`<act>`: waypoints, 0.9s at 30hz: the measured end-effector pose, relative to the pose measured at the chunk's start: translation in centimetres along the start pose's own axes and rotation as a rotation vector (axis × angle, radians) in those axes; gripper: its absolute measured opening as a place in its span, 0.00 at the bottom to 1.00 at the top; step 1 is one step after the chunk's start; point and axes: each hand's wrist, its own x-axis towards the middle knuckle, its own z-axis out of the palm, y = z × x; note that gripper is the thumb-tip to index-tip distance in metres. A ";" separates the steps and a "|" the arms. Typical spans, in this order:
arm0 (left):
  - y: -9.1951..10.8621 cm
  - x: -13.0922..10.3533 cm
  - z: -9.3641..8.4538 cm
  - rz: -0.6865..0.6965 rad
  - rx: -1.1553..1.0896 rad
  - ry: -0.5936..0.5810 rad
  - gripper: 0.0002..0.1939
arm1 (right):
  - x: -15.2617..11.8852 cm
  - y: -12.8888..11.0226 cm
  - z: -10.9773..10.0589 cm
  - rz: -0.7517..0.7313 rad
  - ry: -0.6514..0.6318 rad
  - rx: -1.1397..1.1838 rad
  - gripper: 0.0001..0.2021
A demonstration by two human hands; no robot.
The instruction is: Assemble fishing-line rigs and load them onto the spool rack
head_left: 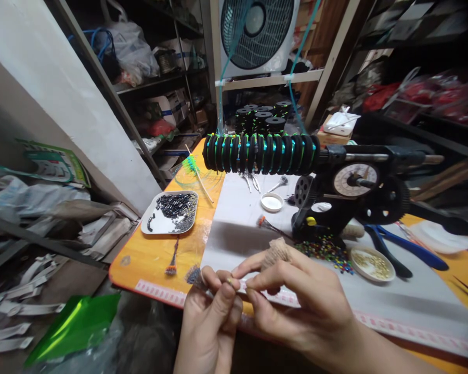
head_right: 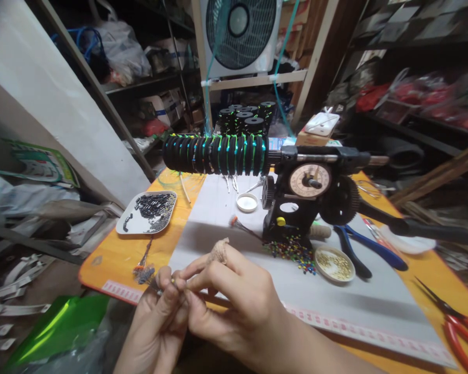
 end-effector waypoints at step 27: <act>0.1 0.1 0.2 -0.018 0.014 0.004 0.20 | 0.0 0.1 0.1 0.008 -0.003 -0.002 0.07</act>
